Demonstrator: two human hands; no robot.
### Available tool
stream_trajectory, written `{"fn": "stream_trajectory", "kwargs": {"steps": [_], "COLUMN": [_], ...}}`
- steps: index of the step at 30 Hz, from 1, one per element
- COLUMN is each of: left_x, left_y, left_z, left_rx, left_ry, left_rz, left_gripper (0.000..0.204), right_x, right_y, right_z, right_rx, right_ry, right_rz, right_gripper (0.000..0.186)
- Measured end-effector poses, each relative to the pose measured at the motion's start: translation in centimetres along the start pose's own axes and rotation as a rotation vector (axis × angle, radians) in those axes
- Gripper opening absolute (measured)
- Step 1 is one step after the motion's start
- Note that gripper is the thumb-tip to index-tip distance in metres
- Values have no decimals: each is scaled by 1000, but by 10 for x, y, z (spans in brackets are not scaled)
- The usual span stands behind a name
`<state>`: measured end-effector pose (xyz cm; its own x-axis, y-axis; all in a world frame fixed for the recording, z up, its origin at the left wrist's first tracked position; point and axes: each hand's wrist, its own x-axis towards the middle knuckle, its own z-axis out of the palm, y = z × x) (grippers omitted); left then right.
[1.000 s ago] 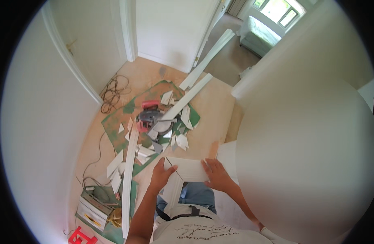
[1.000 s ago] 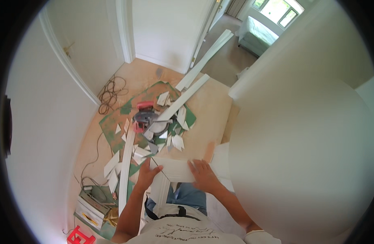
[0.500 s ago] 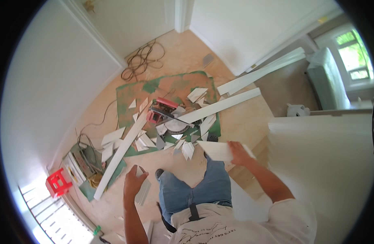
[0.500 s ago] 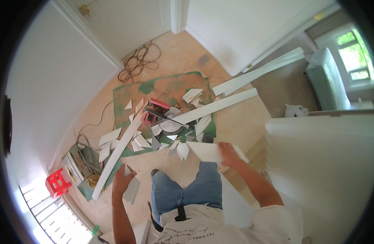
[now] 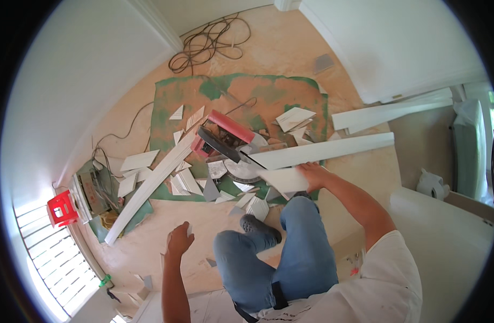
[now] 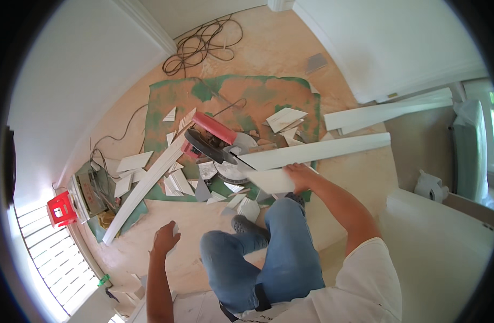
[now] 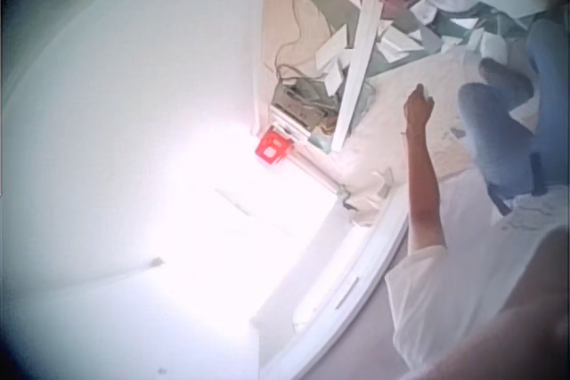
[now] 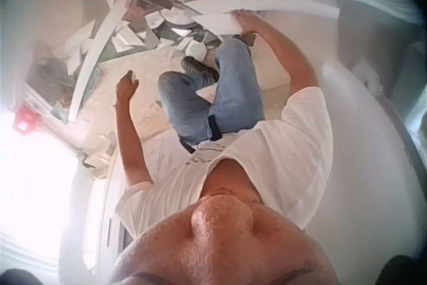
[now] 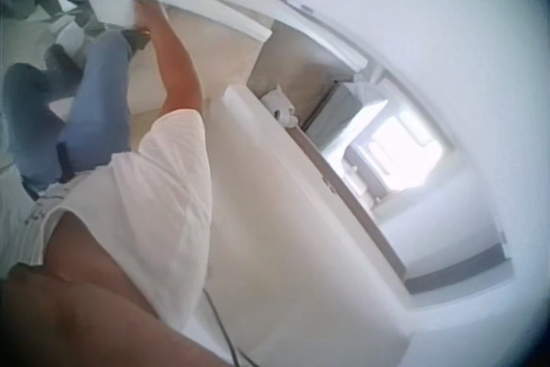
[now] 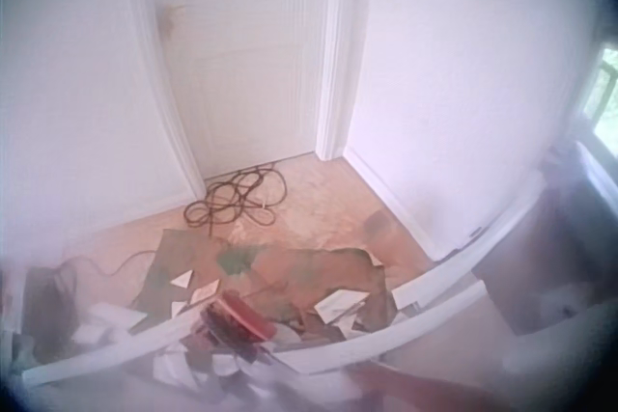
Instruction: Measure, mark, and dry-fit crown molding or trim pieces on a staircase and wall.
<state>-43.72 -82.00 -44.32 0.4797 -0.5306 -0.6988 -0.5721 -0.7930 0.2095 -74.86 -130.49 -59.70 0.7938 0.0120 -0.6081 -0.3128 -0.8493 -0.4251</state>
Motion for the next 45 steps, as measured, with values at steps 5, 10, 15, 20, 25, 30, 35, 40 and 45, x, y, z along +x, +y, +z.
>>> {"fn": "stream_trajectory", "kwargs": {"steps": [5,10,15,20,25,30,35,40,45], "left_x": [130,227,270,257,253,269,270,268,262], "left_y": [-37,-54,-56,-41,-41,-44,-37,-42,-46], "left_z": [105,188,220,235,266,319,342,354,358], "left_rx": [55,13,-99,-170,-242,-222,-193,-202,-349], "left_ry": [-18,123,237,205,250,191,189,205,442], "left_rz": [-34,35,76,16,-7,-23,-31,-113,-116], "left_gripper": [31,32,42,43,43,45,43,43,49], "right_x": [107,166,176,126,71,64,114,149,159], "right_y": [18,-4,-15,49,117,138,110,118,120], "right_z": [57,94,108,120,128,133,127,136,140], "right_rx": [-231,-348,-446,-373,-300,-314,-263,-157,-158], "right_ry": [-90,111,18,115,159,335,368,479,551], "right_rz": [-403,-671,-529,-323,-155,32,-146,-197,-190], "right_gripper": [107,101,103,102,97,104,106,107,107]}}
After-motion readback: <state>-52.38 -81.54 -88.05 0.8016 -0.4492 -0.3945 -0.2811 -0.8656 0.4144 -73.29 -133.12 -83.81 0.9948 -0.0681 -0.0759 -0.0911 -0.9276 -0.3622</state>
